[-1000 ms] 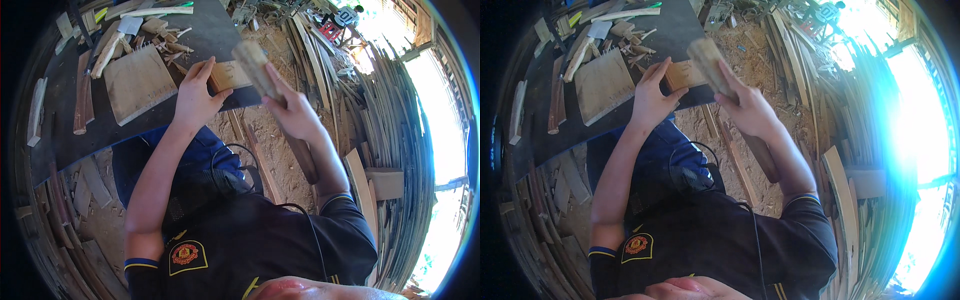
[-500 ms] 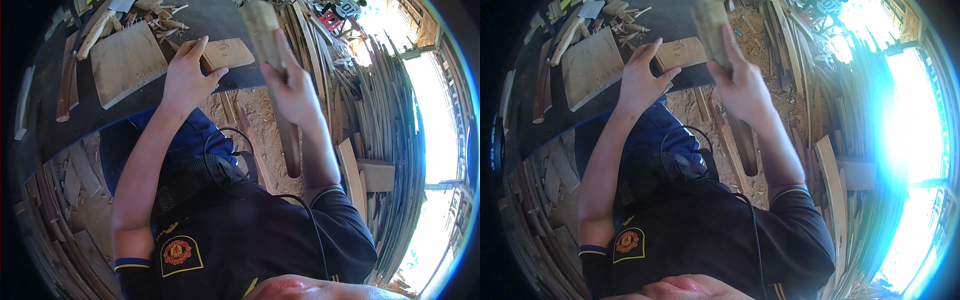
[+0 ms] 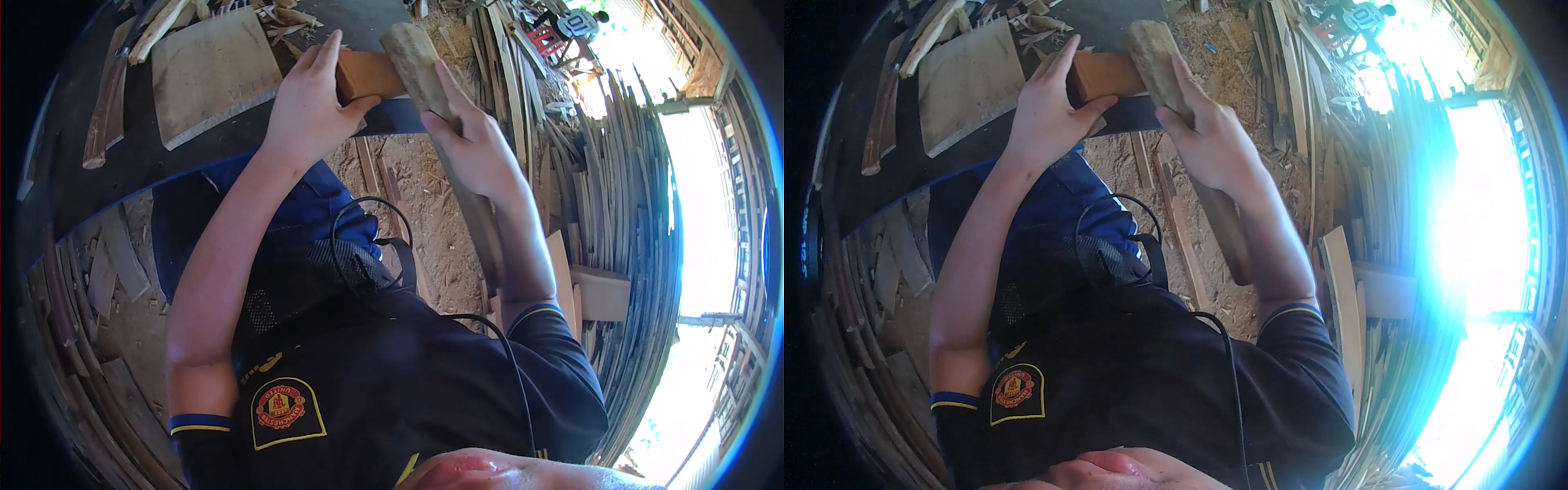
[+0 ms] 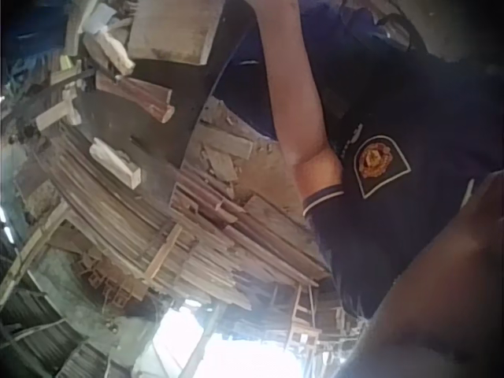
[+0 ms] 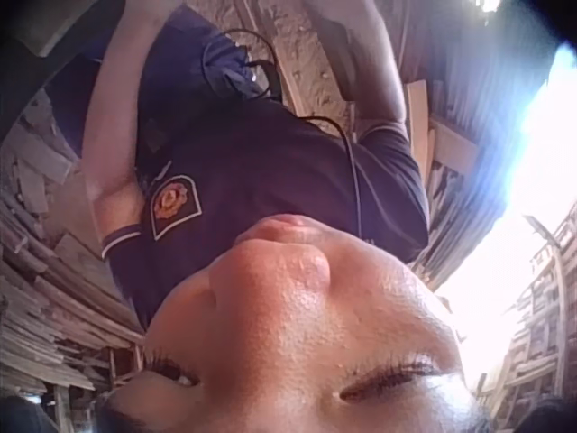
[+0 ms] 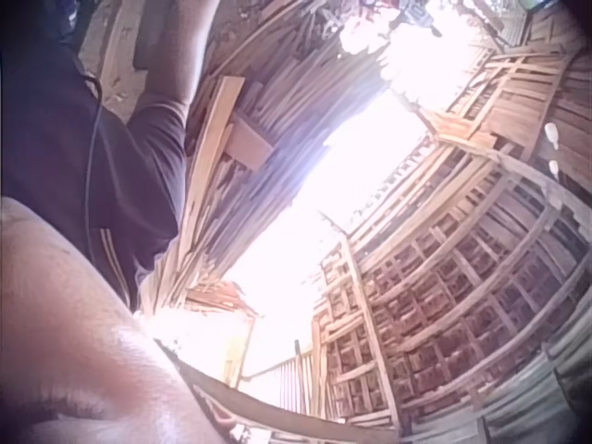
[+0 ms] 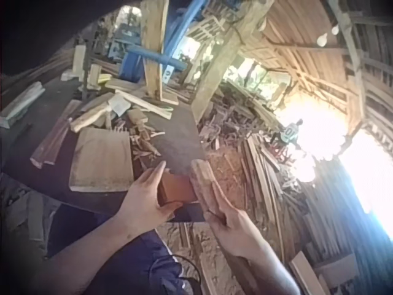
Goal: The person uses a chisel and mallet to carve a small wooden block on a workbench. They repeatedly strike the chisel to remove wood shavings, then inspect the carved surface and adjust the block's position. The person also uses a sanding block to smooth the wood and continues carving with the chisel.
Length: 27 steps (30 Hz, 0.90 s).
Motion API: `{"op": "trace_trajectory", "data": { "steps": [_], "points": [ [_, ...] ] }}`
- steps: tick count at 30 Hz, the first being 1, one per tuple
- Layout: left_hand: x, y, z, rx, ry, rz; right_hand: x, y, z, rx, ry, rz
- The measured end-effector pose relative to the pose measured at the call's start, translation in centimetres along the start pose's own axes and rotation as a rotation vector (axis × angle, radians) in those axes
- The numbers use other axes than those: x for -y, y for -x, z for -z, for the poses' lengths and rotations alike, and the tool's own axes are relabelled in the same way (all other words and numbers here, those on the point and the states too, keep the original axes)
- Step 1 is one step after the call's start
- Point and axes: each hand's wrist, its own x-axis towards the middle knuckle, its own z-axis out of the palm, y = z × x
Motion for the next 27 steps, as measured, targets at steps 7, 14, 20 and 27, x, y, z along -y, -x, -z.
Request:
{"op": "trace_trajectory", "data": {
  "steps": [7, 14, 20, 27],
  "points": [
    [-0.2, 0.2, 0.4, -0.005, 0.040, -0.005, 3.2, 1.8, 0.9, -0.196, -0.210, 0.191],
    [-0.2, 0.3, 0.4, -0.045, 0.106, -0.062, 3.8, 1.7, -0.1, -0.033, -0.021, 0.241],
    [0.3, 0.2, -0.1, -0.049, 0.090, -0.059, 4.1, 1.8, -0.5, 0.009, -0.037, 0.220],
    [-0.9, 0.7, 0.0, -0.252, 0.057, -0.164, 4.0, 2.2, 0.8, -0.153, -0.172, 0.215]
  ]
}}
